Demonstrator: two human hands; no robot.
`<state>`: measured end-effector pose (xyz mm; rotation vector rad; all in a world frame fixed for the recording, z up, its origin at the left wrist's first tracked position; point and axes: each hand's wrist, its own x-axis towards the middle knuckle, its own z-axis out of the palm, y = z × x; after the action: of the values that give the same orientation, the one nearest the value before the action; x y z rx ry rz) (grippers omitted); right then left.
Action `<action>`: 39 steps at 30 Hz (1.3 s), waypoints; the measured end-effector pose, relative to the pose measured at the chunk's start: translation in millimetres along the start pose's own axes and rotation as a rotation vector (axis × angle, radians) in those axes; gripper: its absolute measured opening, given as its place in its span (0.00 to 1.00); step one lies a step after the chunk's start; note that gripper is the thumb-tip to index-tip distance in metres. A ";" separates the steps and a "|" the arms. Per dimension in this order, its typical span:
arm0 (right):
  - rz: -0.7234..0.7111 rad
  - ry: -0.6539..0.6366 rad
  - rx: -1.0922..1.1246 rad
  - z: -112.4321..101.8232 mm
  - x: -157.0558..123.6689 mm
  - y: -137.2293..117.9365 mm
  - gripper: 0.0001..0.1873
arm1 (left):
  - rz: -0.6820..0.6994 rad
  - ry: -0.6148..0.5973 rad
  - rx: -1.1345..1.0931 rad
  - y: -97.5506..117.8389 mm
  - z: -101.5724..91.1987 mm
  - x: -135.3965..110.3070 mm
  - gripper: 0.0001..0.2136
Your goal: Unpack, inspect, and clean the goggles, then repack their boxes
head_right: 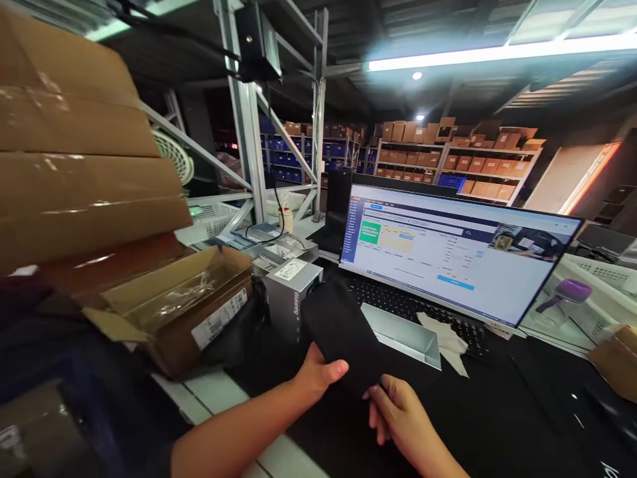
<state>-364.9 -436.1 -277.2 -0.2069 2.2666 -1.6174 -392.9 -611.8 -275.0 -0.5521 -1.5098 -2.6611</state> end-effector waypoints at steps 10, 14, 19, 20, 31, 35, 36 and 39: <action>0.034 -0.170 -0.051 -45.0 -47.4 -31.5 0.31 | 0.018 0.068 0.272 4.3 17.2 0.2 0.25; -0.058 -0.096 0.041 -58.8 -71.3 -46.1 0.30 | 0.187 0.004 0.617 -4.1 23.0 -12.3 0.37; -0.083 0.050 0.272 -75.2 -89.3 -66.4 0.29 | 0.279 -0.431 0.987 -4.5 20.9 -21.0 0.51; -0.055 0.061 0.279 -76.2 -87.9 -68.7 0.28 | 0.265 -0.556 1.055 -3.5 21.0 -20.3 0.52; -0.220 0.102 0.325 -75.3 -61.4 -74.6 0.23 | -0.005 -0.176 0.754 2.2 23.3 -9.6 0.38; -0.259 -0.126 0.171 -60.3 -66.8 -66.3 0.19 | -0.250 0.222 0.278 11.3 24.0 -10.0 0.27; -0.300 -0.108 0.113 -54.5 -63.3 -61.2 0.20 | -0.254 0.301 0.177 12.0 23.9 -12.2 0.26; -0.430 0.085 -0.112 -38.8 -44.9 -43.1 0.23 | -0.250 0.431 -0.020 7.6 22.6 -28.7 0.24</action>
<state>-340.7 -402.1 -216.8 -0.7098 2.5043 -1.7226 -358.1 -601.1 -267.4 0.2190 -1.4992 -2.7253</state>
